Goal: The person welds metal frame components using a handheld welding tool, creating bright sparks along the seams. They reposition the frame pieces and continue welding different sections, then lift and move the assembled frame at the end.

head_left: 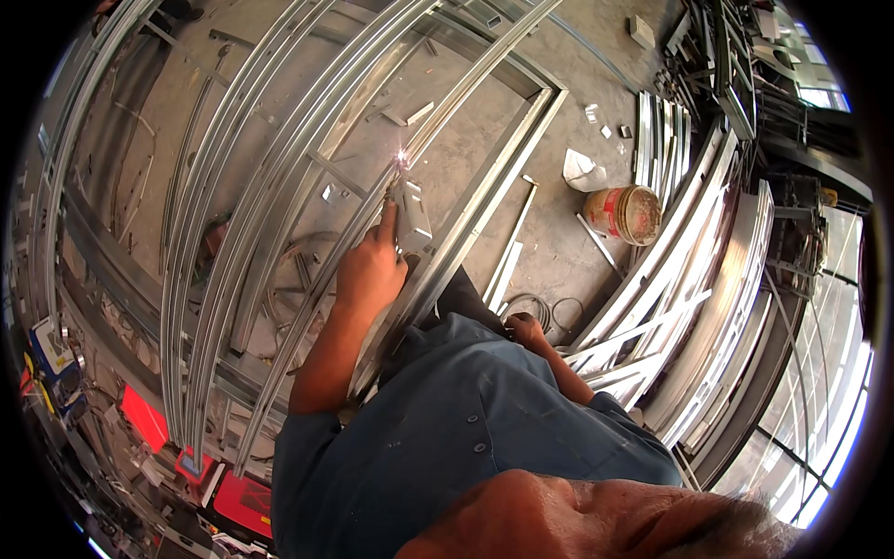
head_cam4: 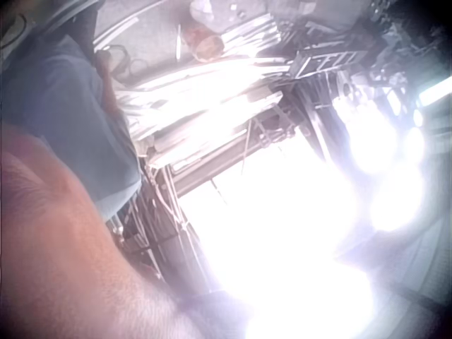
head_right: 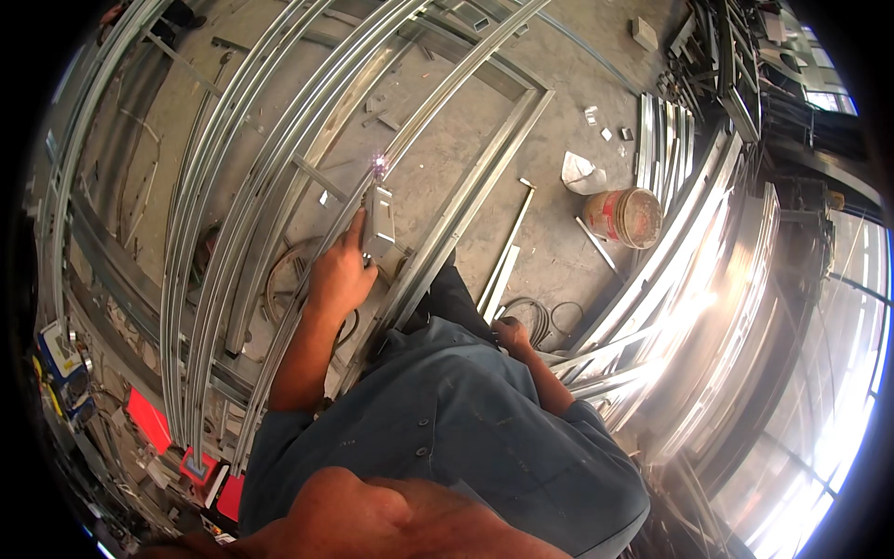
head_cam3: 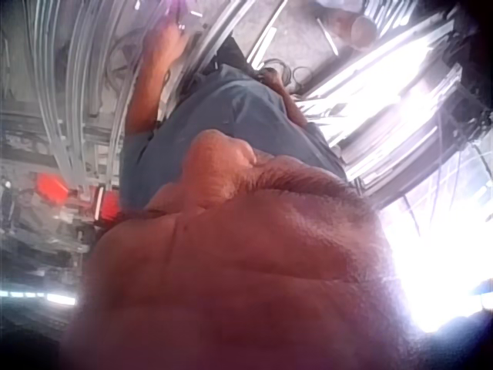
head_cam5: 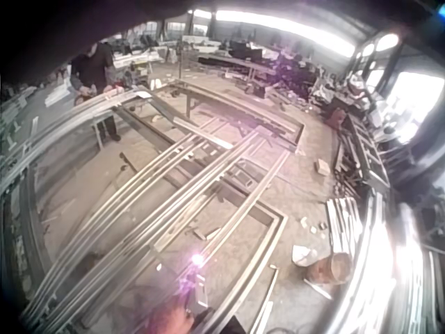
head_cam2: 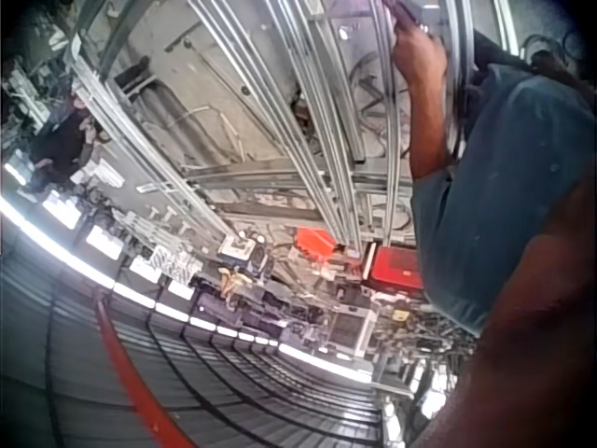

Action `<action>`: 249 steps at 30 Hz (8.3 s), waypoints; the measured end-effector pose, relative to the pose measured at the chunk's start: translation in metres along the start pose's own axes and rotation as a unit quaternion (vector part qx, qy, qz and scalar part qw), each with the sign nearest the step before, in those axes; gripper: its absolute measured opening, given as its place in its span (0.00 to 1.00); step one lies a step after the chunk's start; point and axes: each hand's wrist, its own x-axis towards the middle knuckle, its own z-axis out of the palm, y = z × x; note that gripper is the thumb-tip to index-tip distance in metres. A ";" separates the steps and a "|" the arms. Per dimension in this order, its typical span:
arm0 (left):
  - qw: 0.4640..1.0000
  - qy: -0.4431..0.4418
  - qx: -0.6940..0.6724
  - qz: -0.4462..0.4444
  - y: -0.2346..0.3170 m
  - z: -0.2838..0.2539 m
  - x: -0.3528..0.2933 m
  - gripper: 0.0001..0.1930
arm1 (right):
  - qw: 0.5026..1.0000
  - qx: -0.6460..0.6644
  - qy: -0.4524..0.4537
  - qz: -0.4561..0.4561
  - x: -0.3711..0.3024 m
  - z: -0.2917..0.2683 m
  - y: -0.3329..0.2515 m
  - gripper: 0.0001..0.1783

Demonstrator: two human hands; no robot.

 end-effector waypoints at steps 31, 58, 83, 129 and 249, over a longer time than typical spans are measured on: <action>0.905 0.020 -0.426 0.002 -0.038 -0.145 0.095 0.26 | 0.900 0.080 0.407 -0.133 0.139 0.014 -0.321 0.42; 0.824 -0.206 -0.519 -0.092 -0.113 -0.055 0.148 0.20 | 0.894 0.023 0.444 -0.050 0.130 0.019 -0.339 0.43; 0.850 -0.213 -0.479 -0.047 -0.117 -0.052 0.149 0.21 | 0.894 0.026 0.445 -0.045 0.124 0.022 -0.343 0.44; 0.837 -0.112 -0.532 -0.067 -0.092 -0.088 0.129 0.27 | 0.890 0.024 0.450 -0.062 0.129 0.021 -0.339 0.39; 0.990 0.030 -0.130 -0.040 0.149 -0.005 0.240 0.42 | 0.974 0.087 0.158 -0.138 0.155 -0.077 -0.332 0.44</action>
